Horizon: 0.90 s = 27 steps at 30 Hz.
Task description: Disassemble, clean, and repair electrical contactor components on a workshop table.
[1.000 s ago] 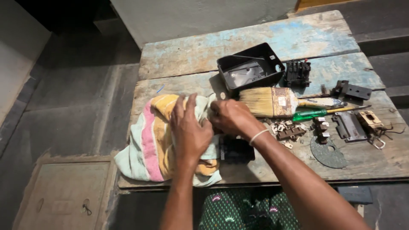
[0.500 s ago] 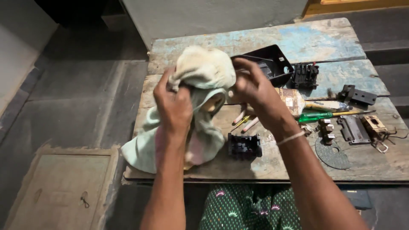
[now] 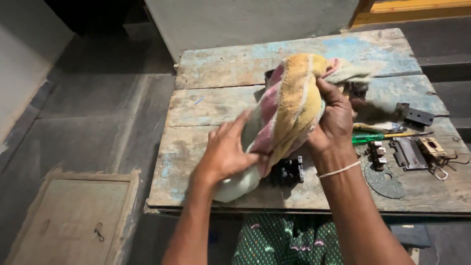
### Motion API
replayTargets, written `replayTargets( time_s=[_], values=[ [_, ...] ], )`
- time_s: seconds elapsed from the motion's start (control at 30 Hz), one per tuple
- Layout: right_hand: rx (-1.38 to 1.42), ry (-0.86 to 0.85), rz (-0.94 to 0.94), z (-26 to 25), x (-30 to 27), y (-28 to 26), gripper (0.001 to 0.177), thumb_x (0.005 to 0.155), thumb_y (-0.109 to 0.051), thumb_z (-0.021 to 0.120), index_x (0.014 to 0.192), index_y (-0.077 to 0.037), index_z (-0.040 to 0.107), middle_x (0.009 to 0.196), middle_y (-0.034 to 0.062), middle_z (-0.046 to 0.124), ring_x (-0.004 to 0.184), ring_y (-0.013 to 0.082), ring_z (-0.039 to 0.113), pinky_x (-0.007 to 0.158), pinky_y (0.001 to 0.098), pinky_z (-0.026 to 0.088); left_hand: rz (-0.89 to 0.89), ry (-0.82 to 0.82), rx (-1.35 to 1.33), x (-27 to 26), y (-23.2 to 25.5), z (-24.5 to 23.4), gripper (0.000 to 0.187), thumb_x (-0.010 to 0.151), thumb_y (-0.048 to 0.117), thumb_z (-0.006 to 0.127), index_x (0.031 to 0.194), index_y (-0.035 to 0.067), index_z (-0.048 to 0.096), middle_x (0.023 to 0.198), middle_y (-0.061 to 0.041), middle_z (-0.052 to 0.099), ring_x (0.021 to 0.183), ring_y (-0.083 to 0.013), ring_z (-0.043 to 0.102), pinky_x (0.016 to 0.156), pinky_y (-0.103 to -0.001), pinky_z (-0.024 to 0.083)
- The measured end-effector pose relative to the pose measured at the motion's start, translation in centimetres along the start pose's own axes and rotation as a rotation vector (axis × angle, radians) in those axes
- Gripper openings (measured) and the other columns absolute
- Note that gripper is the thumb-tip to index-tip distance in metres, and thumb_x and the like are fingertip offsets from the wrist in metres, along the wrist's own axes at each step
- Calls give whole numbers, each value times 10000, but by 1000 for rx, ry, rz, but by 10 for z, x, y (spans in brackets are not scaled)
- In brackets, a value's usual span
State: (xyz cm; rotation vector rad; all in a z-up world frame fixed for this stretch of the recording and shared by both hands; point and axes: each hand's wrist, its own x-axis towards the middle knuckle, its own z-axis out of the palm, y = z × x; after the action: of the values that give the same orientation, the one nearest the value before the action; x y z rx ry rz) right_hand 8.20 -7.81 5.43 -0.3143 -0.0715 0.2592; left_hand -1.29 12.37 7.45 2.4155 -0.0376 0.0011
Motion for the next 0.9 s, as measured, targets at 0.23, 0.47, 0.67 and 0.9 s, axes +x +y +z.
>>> replayTargets(
  time_s=[0.23,0.47,0.67,0.9],
  values=[
    [-214,37,70,18,-17,-10,293,1008,-148,561,1223,41,622,1175,207,724,1084,293,738,1017,453,581,96,249,-1155,8,-51,21,513,836,-37,460,1309,-59,658,1106,-204,712,927,-305,699,841,-427,563],
    [-2214,374,397,52,-68,-45,524,983,-527,648,1226,-80,773,1026,221,776,858,395,734,769,523,604,225,290,-1730,22,8,16,556,872,-12,462,1422,11,539,1221,-153,664,1104,-253,649,968,-378,568],
    [-1575,-366,-506,-1,-68,-25,822,851,-392,767,1457,48,430,1351,215,543,1211,288,560,989,402,505,538,-192,-1362,2,53,17,685,905,48,606,1557,76,398,1483,-180,524,1352,-299,551,1201,-425,482],
    [-618,48,-197,-35,-41,2,647,1010,-422,639,1454,35,526,1289,125,639,1122,228,652,926,351,568,372,177,-615,17,10,53,825,840,177,731,1568,37,368,1445,-203,554,1325,-275,594,1097,-380,515]
  ],
)
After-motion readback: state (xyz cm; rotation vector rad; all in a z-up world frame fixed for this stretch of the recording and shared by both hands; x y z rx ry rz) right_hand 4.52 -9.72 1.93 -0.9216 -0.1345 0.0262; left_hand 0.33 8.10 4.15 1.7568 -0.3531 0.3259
